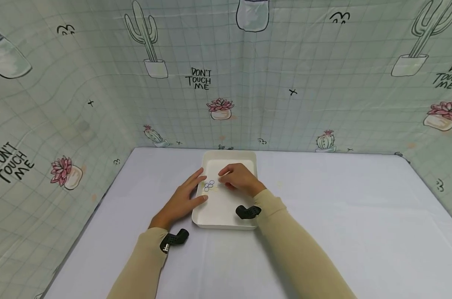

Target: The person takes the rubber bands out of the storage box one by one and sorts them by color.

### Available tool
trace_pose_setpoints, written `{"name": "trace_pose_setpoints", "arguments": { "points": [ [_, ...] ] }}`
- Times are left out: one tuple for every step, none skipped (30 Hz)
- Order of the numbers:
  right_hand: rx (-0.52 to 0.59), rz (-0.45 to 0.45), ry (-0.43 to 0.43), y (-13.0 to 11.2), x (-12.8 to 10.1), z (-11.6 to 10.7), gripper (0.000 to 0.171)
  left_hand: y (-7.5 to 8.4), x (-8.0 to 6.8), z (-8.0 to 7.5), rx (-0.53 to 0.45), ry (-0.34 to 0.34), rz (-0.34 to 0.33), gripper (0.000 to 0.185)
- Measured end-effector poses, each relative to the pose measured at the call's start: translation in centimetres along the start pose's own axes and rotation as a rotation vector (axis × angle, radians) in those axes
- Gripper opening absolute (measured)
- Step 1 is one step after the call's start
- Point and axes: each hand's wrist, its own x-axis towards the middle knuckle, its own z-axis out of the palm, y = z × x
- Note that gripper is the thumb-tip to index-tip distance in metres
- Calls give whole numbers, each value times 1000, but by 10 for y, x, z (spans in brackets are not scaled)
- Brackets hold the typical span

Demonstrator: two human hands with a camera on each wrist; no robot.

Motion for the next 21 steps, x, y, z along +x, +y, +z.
{"name": "trace_pose_setpoints", "arguments": {
  "points": [
    [-8, 0, 0, 1, 0, -1, 20, 0, 1, 0, 0, -3, 2, 68],
    [-16, 1, -3, 2, 0, -1, 20, 0, 2, 1, -1, -6, 3, 67],
    [-21, 4, -10, 3, 0, -2, 20, 0, 2, 1, -1, -10, 4, 67],
    [-24, 5, -17, 4, 0, -2, 21, -1, 2, 1, 1, -12, 3, 67],
    [-25, 5, -25, 5, 0, -2, 21, -1, 1, 2, 1, -14, 1, 67],
    [-26, 4, -32, 6, 1, -2, 21, -1, 1, 2, 1, -16, -2, 67],
    [-29, 3, -38, 6, 1, -2, 22, -1, 0, 2, 0, -17, -5, 67],
    [-35, -1, -43, 7, 1, -2, 22, -1, 0, 1, 1, -16, -5, 68],
    [-45, -9, -49, 7, 2, -2, 22, 0, -1, 1, 5, -13, -4, 67],
    [-58, -19, -53, 8, 3, -1, 22, 0, -1, 1, 3, -10, -5, 67],
    [-75, -31, -58, 9, 4, -1, 22, 1, -1, 0, 1, -8, -5, 67],
    [-93, -41, -63, 9, 5, -1, 23, 1, -1, 0, -1, -6, -5, 67],
    [-116, -52, -69, 9, 6, -1, 23, 2, 0, -1, -3, -5, -5, 67],
    [-136, -61, -75, 8, 7, -1, 23, 2, 0, -1, -5, -4, -3, 67],
    [-149, -68, -82, 8, 8, -1, 22, 3, 0, -2, -7, -3, -3, 67],
    [-163, -71, -88, 7, 8, -1, 22, 3, 1, -2, -10, -5, -4, 67],
    [-175, -74, -95, 6, 7, -1, 22, 3, 1, -2, -7, -8, -7, 67],
    [-183, -75, -99, 5, 7, -2, 20, 3, 2, -2, -4, -12, -8, 67],
    [-195, -80, -103, 5, 7, -1, 19, 3, 2, -2, -1, -13, -10, 67],
    [-208, -88, -106, 5, 7, 0, 18, 2, 2, -2, 0, -13, -14, 66],
    [-222, -93, -110, 4, 7, 2, 17, 1, 1, -2, 1, -14, -18, 66]
  ]
}}
